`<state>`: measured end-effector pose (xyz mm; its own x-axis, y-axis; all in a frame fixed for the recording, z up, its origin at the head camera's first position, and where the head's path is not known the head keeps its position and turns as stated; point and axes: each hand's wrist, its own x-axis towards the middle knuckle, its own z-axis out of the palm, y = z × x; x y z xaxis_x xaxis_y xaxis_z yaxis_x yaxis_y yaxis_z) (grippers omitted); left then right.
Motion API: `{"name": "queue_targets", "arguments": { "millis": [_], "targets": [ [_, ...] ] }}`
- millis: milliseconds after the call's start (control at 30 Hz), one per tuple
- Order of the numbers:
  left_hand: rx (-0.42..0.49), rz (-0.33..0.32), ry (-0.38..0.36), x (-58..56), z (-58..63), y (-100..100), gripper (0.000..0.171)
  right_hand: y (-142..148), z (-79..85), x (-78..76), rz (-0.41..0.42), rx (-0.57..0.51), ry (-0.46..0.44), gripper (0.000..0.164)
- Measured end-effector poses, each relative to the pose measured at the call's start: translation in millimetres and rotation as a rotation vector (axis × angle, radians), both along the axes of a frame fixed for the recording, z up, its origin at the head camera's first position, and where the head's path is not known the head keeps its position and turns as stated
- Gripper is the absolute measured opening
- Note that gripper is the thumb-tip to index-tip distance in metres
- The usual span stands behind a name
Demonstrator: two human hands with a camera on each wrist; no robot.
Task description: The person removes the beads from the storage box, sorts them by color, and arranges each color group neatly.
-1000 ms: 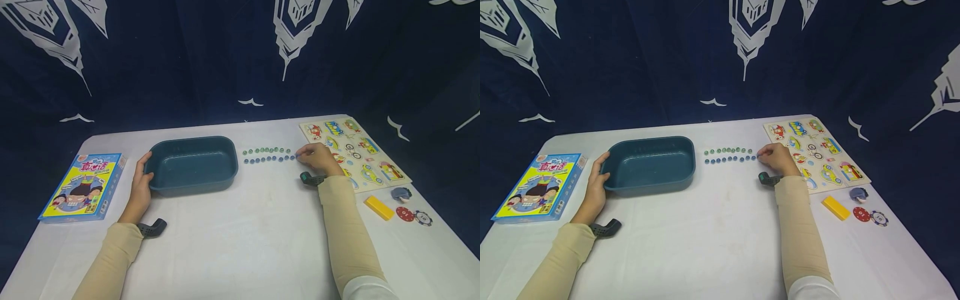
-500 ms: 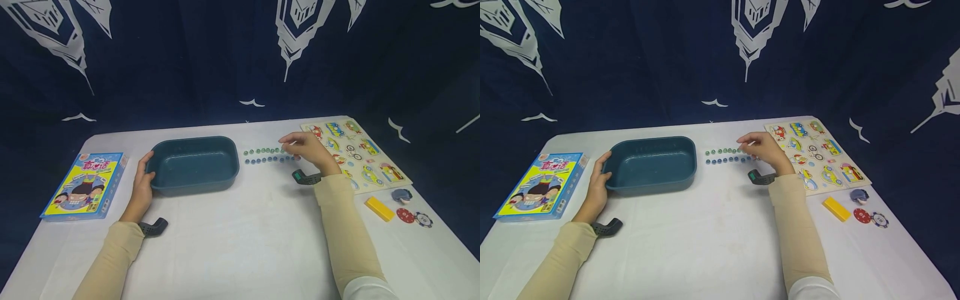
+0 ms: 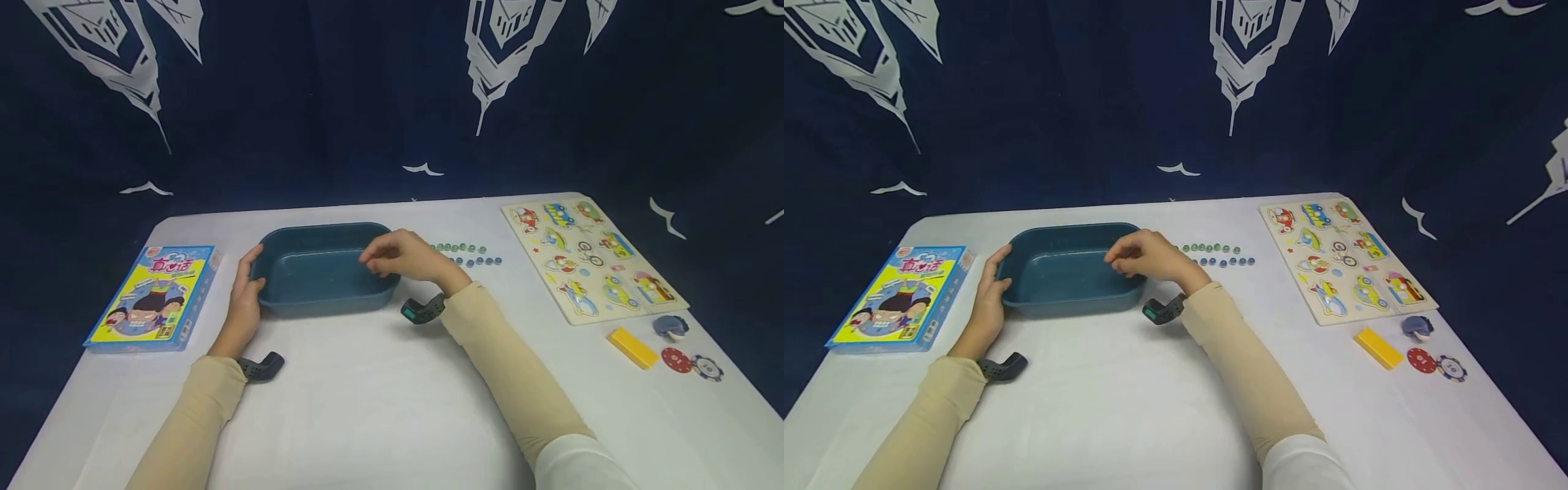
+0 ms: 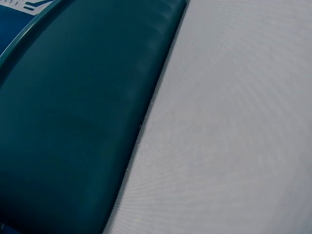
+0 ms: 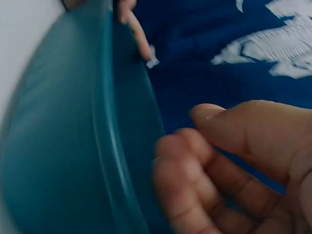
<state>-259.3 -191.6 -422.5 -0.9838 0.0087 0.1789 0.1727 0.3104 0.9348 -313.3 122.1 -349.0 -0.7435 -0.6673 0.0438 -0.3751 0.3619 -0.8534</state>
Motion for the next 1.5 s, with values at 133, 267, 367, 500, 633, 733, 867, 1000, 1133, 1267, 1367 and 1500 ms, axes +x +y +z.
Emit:
{"name": "queue_targets", "arguments": {
  "millis": [133,267,367,500,633,733,867,1000,1133,1267,1367,1500],
  "targets": [
    [0.003,0.004,0.031,-6.2,-11.6,-3.3,0.066,-30.2,-3.0,-5.2,0.100,0.126,-0.008,0.022],
    [0.002,0.005,0.058,-6.6,-13.9,-3.0,0.066,-53.3,-9.3,-9.1,0.180,0.243,0.018,0.023],
    [0.005,0.008,0.061,-5.7,-12.1,-2.8,0.066,-68.3,-13.0,-9.3,0.235,0.302,0.038,0.024],
    [0.000,0.010,0.050,-5.4,-11.2,-3.6,0.066,-86.7,-17.4,-8.1,0.309,0.348,0.011,0.029],
    [-0.017,0.004,0.008,-5.8,-9.4,-2.2,0.066,-97.6,-21.1,-7.9,0.363,0.366,-0.027,0.039],
    [-0.017,-0.002,-0.020,-0.9,0.7,0.7,0.066,-103.3,-22.8,-8.8,0.390,0.374,-0.030,0.047],
    [-0.018,-0.008,-0.025,13.3,23.3,8.5,0.064,-109.3,-23.6,-10.3,0.414,0.386,-0.039,0.047],
    [-0.020,-0.007,-0.022,13.2,21.8,7.0,0.064,-114.5,-24.6,-11.5,0.405,0.402,-0.049,0.041],
    [-0.030,-0.003,-0.009,-1.7,-3.6,-3.1,0.066,-116.2,-25.9,-12.6,0.388,0.419,-0.026,0.037],
    [-0.038,0.001,-0.003,-4.8,-9.4,-5.3,0.066,-116.8,-25.2,-12.7,0.384,0.441,-0.005,0.035],
    [-0.028,-0.004,-0.013,-0.1,-0.5,-2.4,0.066,-117.0,-24.1,-12.5,0.386,0.471,-0.008,0.037],
    [-0.007,-0.013,-0.019,11.7,19.7,5.3,0.064,-115.5,-23.6,-13.4,0.379,0.497,-0.021,0.040]
  ]
}}
